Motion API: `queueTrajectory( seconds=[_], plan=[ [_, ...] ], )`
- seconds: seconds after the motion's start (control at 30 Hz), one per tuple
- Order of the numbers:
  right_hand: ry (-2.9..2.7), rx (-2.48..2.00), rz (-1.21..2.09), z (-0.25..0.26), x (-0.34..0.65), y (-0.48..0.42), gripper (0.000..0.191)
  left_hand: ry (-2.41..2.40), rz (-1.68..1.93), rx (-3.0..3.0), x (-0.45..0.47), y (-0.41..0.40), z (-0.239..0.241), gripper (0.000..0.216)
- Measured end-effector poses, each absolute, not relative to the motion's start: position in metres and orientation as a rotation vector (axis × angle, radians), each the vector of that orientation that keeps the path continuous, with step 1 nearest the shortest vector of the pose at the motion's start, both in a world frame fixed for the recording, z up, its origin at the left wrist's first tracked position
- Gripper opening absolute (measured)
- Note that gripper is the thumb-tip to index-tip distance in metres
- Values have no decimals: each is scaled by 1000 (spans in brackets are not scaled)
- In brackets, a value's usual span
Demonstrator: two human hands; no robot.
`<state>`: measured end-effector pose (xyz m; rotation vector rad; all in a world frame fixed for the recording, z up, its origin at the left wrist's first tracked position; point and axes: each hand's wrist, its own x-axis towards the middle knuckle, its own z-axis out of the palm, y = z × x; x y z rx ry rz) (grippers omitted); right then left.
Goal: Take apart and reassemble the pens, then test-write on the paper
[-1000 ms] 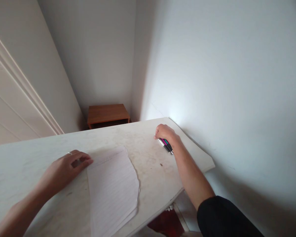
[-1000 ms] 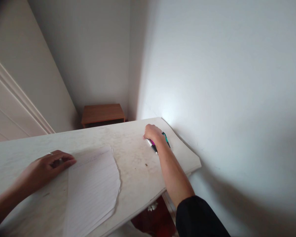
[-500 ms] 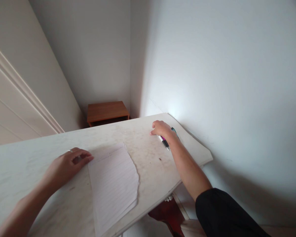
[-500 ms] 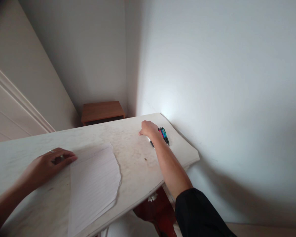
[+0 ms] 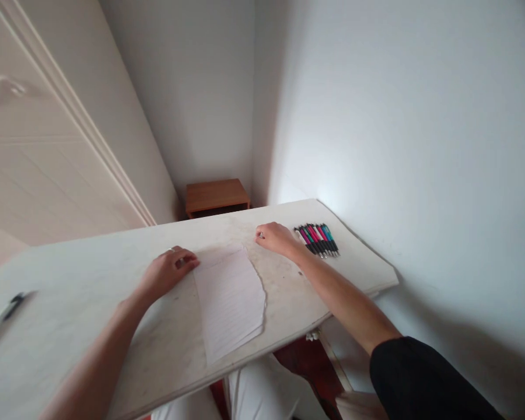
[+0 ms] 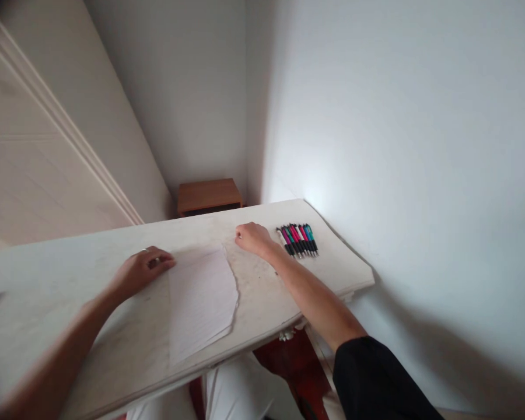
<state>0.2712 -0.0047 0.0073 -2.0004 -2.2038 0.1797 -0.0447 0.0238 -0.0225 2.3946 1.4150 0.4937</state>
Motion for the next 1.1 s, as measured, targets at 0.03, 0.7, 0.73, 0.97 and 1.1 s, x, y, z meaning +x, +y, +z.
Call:
queueTrajectory(
  seconds=[0.03,0.7,0.73,0.97,1.1],
  plan=[
    [-2226,-1975,189,4,267,-6,23,1394,511,2403,-44,22,-22,38],
    [-2226,-1785,278,-24,267,2,30,1780,1186,2138,-89,3,-11,18],
    [-2230,-1791,278,-23,267,2,31,1863,1237,2091,-99,0,-10,18],
    [-2249,-1830,298,-19,264,0,33,2696,1189,1778,-180,-33,3,29],
    [-2257,-1848,304,-19,263,-1,33,2889,564,1655,-209,-44,11,47]
  ],
)
